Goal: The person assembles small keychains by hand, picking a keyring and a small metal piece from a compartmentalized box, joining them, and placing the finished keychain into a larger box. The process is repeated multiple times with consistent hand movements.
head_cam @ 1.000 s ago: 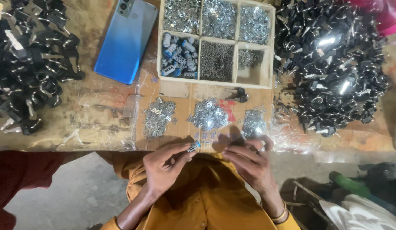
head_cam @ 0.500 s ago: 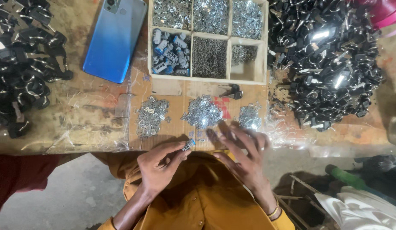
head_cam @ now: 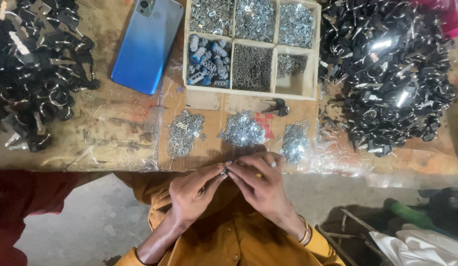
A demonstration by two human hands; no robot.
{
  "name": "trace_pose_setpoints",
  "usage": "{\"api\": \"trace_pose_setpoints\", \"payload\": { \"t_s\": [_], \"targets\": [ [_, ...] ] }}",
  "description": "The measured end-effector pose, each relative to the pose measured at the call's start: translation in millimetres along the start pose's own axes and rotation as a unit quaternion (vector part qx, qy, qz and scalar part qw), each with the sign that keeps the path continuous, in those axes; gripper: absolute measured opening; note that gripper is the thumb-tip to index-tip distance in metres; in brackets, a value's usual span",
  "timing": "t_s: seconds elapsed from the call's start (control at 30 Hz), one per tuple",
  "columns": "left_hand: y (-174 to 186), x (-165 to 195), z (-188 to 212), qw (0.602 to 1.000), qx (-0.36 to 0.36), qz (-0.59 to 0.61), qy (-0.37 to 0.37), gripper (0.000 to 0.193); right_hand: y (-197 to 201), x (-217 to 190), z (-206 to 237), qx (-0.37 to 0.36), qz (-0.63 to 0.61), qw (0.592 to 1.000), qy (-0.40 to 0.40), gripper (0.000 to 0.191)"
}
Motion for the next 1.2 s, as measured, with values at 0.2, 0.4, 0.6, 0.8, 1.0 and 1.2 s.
{"api": "trace_pose_setpoints", "payload": {
  "t_s": [0.2, 0.4, 0.6, 0.8, 1.0, 1.2],
  "targets": [
    [3, 14, -7, 1.000, -0.002, -0.005, -0.027, 0.026, 18, -11, -11, -0.046, 0.039, 0.998, 0.016, 0.031],
    [4, 12, -7, 1.000, -0.008, 0.005, -0.022, 0.026, 14, -9, -1, -0.048, 0.045, 0.997, 0.034, 0.032],
    [3, 0, -5, 1.000, -0.007, 0.027, -0.004, 0.024, 13, 17, 8, 0.049, 0.007, 0.999, -0.013, 0.026],
    [2, -11, -3, 0.998, 0.000, 0.060, 0.018, 0.024, 17, 37, 32, 0.037, 0.105, 0.988, -0.105, 0.023],
    [-6, -19, -3, 0.996, -0.008, 0.074, 0.045, 0.024, 1, 61, 50, 0.069, 0.057, 0.991, -0.100, 0.027],
    [-6, -19, -2, 0.995, -0.007, 0.082, 0.054, 0.026, 3, 50, 52, 0.055, 0.093, 0.991, -0.085, 0.045]
  ]
}}
Point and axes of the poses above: each hand's wrist, its own z-axis away from the middle knuckle, its own y-axis out of the back of the hand, x = y × z, the point moved 8 cm from there along -z, towards the middle knuckle, and after that the axes turned 10 degrees about -x, right-handed, at the moved point
